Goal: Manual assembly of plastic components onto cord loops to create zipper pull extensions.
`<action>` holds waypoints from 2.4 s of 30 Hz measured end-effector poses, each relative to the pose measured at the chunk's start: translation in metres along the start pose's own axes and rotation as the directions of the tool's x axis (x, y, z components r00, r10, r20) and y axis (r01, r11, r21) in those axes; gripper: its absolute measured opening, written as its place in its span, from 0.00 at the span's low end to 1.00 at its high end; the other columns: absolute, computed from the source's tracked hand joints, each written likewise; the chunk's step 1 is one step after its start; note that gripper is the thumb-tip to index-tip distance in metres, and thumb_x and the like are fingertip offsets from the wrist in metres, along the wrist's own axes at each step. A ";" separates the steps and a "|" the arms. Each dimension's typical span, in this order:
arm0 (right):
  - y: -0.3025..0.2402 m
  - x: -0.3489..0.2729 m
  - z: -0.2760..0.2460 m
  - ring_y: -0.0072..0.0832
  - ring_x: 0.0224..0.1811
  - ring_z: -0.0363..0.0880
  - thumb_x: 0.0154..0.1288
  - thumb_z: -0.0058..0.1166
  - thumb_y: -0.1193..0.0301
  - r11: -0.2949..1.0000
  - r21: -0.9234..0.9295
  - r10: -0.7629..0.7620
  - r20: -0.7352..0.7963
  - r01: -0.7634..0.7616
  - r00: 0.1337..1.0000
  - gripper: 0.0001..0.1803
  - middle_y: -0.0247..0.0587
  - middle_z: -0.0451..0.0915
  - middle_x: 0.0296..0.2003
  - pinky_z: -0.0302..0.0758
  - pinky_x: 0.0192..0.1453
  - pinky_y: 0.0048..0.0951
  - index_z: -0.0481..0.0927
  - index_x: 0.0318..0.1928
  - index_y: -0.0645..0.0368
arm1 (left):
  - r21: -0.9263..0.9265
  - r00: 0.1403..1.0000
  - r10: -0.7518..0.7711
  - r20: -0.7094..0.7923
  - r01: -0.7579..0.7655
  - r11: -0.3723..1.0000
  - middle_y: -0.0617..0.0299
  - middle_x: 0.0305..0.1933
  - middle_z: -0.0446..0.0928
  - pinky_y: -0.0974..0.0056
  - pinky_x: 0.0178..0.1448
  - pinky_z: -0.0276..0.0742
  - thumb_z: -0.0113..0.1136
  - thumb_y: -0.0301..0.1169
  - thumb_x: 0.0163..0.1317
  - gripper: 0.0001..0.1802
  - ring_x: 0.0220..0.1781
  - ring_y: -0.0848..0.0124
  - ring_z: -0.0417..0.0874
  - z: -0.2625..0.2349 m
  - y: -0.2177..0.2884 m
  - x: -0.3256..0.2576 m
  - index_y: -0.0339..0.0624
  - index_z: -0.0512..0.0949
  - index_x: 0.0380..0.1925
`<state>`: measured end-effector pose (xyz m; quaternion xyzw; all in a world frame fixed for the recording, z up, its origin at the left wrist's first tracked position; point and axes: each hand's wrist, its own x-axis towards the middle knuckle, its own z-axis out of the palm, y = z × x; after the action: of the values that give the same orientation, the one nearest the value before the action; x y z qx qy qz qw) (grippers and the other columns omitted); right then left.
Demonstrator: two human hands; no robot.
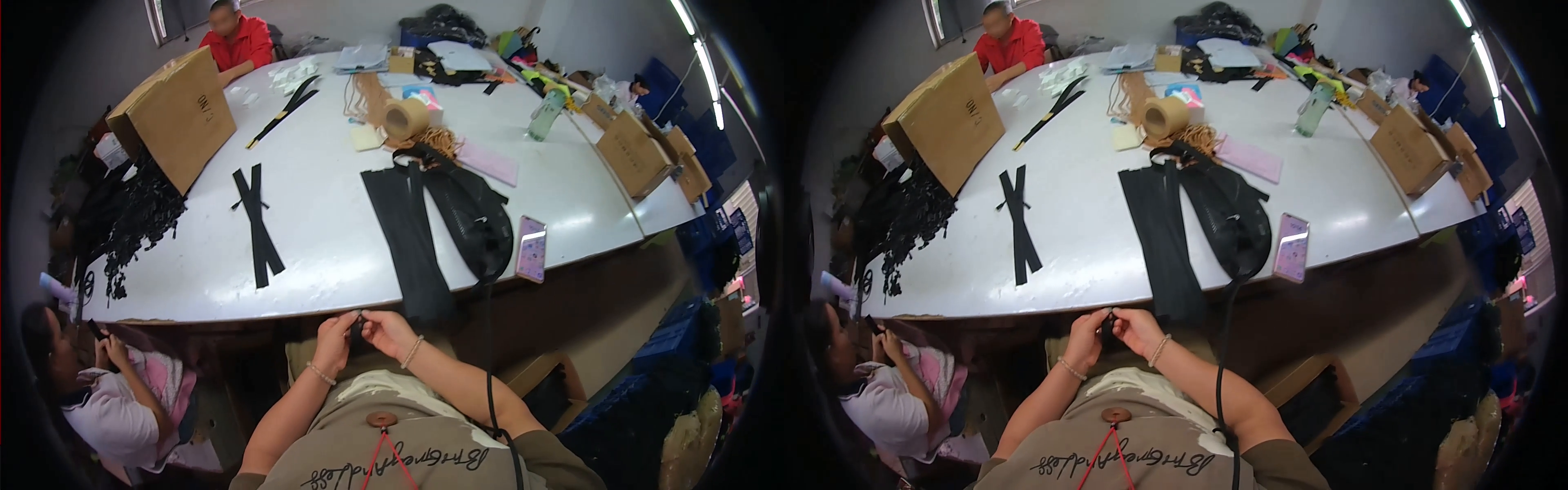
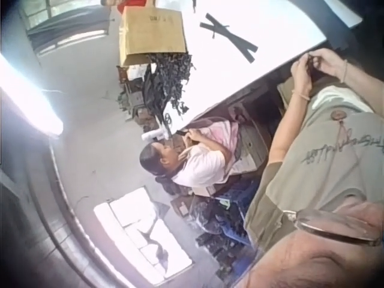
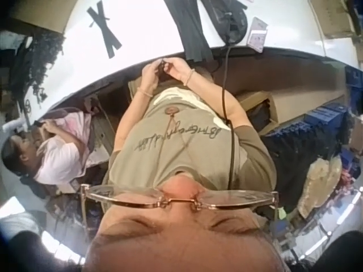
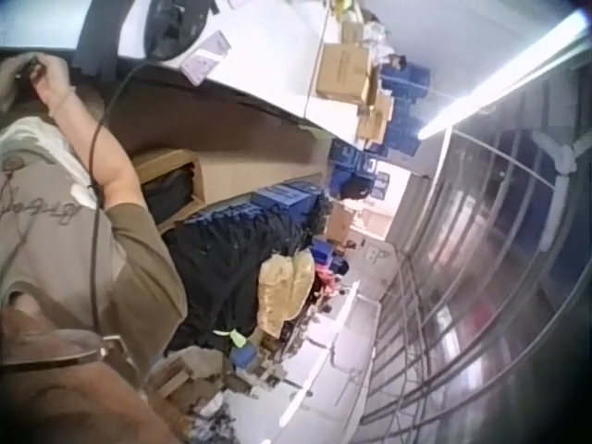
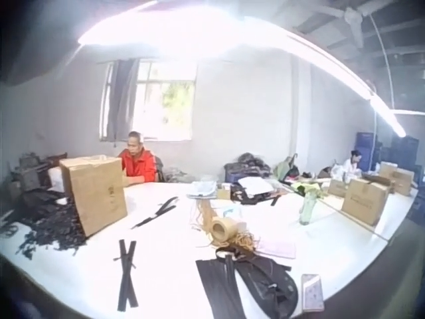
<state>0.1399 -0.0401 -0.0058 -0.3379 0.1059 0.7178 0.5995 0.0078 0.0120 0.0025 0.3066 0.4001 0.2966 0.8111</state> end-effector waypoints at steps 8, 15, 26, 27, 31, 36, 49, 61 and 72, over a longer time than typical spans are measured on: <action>0.011 -0.001 0.007 0.19 0.21 0.71 0.60 0.53 0.77 0.997 0.044 -0.063 -0.034 0.065 0.997 0.03 0.34 0.75 0.23 0.71 0.26 0.19 0.75 0.29 0.61 | 0.020 0.999 -0.033 -0.030 0.034 0.999 0.67 0.26 0.78 0.74 0.32 0.65 0.59 0.30 0.58 0.06 0.27 0.81 0.73 -0.008 0.001 0.000 0.40 0.79 0.27; 0.009 0.000 0.005 0.18 0.23 0.70 0.60 0.53 0.78 0.993 0.039 -0.103 -0.086 0.107 0.991 0.02 0.35 0.74 0.26 0.67 0.26 0.20 0.73 0.32 0.61 | 0.060 0.995 -0.090 -0.034 0.092 0.994 0.70 0.25 0.75 0.77 0.28 0.61 0.60 0.32 0.57 0.06 0.23 0.84 0.67 -0.010 -0.001 0.003 0.42 0.78 0.26; -0.006 -0.080 0.072 0.20 0.33 0.75 0.56 0.54 0.86 0.764 -0.391 -0.359 0.401 0.512 0.843 0.08 0.37 0.75 0.35 0.76 0.38 0.20 0.75 0.37 0.65 | 0.206 0.900 0.390 0.196 -0.426 0.881 0.64 0.35 0.77 0.75 0.42 0.72 0.60 0.19 0.56 0.06 0.35 0.80 0.76 0.021 0.066 -0.071 0.36 0.75 0.33; -0.007 -0.080 0.077 0.20 0.33 0.75 0.56 0.54 0.86 0.736 -0.396 -0.376 0.435 0.548 0.818 0.08 0.37 0.75 0.35 0.76 0.38 0.20 0.75 0.36 0.65 | 0.199 0.876 0.432 0.214 -0.473 0.859 0.63 0.36 0.77 0.74 0.43 0.72 0.60 0.18 0.56 0.06 0.36 0.79 0.76 0.021 0.069 -0.071 0.36 0.75 0.33; -0.011 -0.072 0.081 0.20 0.36 0.74 0.56 0.53 0.86 0.715 -0.371 -0.382 0.504 0.593 0.775 0.08 0.38 0.74 0.37 0.76 0.39 0.20 0.75 0.36 0.65 | 0.224 0.792 0.544 0.276 -0.604 0.765 0.60 0.38 0.77 0.72 0.45 0.72 0.59 0.17 0.55 0.06 0.39 0.77 0.76 0.020 0.075 -0.065 0.35 0.75 0.33; -0.015 -0.068 0.083 0.19 0.32 0.75 0.57 0.53 0.85 0.762 -0.409 -0.344 0.400 0.501 0.850 0.06 0.37 0.75 0.34 0.75 0.36 0.19 0.75 0.36 0.65 | 0.296 0.857 0.467 0.217 -0.514 0.805 0.62 0.35 0.77 0.72 0.45 0.72 0.59 0.17 0.55 0.06 0.38 0.77 0.76 0.019 0.079 -0.060 0.35 0.75 0.33; 0.007 -0.021 0.012 0.20 0.25 0.73 0.63 0.53 0.74 0.964 -0.256 -0.087 -0.043 0.073 0.995 0.03 0.33 0.75 0.25 0.72 0.31 0.21 0.75 0.33 0.60 | -0.018 0.974 -0.223 -0.036 0.223 0.975 0.65 0.33 0.78 0.76 0.38 0.71 0.57 0.29 0.62 0.05 0.34 0.80 0.76 -0.011 0.008 -0.014 0.38 0.76 0.34; 0.008 -0.009 0.019 0.19 0.25 0.70 0.63 0.52 0.75 0.974 -0.168 -0.173 -0.106 0.154 0.979 0.05 0.34 0.75 0.25 0.70 0.33 0.21 0.76 0.30 0.63 | -0.047 0.987 -0.154 -0.039 0.152 0.987 0.64 0.34 0.79 0.79 0.22 0.59 0.58 0.28 0.60 0.07 0.23 0.86 0.70 -0.014 0.009 -0.008 0.38 0.77 0.38; -0.024 -0.057 0.076 0.13 0.22 0.72 0.59 0.56 0.79 0.613 -0.735 -0.174 0.233 0.291 0.957 0.04 0.33 0.76 0.24 0.69 0.24 0.14 0.76 0.34 0.66 | 0.540 0.974 -0.065 0.216 -0.064 0.840 0.66 0.26 0.79 0.77 0.34 0.72 0.63 0.28 0.56 0.09 0.27 0.83 0.76 0.013 0.123 -0.035 0.36 0.82 0.36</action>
<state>0.1381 -0.0363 0.0924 -0.5186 -0.2925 0.6327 0.4952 -0.0282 0.0613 0.1150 0.5552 0.3731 0.1341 0.7311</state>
